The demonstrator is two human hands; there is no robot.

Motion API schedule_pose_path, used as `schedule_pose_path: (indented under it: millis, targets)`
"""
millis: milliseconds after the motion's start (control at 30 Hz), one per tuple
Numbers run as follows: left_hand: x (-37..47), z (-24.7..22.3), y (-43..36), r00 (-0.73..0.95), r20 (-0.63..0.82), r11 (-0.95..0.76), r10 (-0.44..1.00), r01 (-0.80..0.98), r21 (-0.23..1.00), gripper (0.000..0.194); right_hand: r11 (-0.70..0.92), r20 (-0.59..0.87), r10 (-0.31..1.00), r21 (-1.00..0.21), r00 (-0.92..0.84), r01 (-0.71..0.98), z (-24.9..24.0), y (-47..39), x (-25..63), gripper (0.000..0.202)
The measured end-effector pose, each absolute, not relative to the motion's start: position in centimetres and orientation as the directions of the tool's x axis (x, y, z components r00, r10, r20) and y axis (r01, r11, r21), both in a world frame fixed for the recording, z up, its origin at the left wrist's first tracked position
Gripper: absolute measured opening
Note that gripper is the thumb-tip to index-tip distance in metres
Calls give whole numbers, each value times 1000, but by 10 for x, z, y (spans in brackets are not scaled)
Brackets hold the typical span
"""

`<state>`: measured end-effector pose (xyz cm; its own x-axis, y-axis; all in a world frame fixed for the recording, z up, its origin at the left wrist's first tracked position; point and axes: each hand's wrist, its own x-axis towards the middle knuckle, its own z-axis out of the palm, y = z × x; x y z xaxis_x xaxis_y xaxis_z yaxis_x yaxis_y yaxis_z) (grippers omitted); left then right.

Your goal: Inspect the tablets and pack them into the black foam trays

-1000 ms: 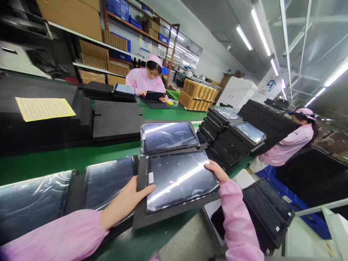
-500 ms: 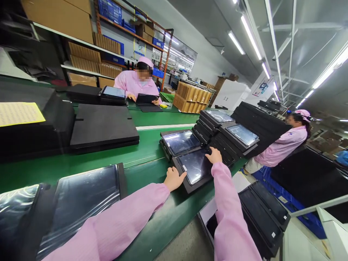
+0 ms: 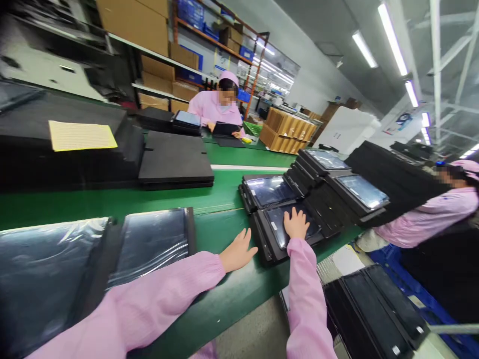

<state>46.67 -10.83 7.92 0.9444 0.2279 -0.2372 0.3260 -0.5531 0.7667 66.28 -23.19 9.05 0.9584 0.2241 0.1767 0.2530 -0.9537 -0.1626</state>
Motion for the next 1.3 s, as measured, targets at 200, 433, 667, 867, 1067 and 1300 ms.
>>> schedule_pose_path:
  millis: [200,433,667,867,1067,1300]
  targets:
    - [295,42,-14,913,30,-698,407,290,655,62,-874,166,431,-167,887,456,83,-231,632,55]
    - [134,-33,22,266,326,-403,907,771,493,62,-446,134,860,-272,492,853,61,-175,545,55]
    - [85,-46,7,363,346,-496,865,723,481,67,-65,0,998,-306,68,950,56,-42,453,55]
    - [58,-59,9,280,274,-388,920,745,542,68,67,16,998,-325,-65,943,50,78,391,45]
    - [55,-56,4,325,288,-430,901,760,488,73,6,7,1000,-383,-4,924,35,113,381,27]
    - [59,-48,1,338,250,-419,907,776,471,77,-2,69,997,-477,40,879,24,103,386,16]
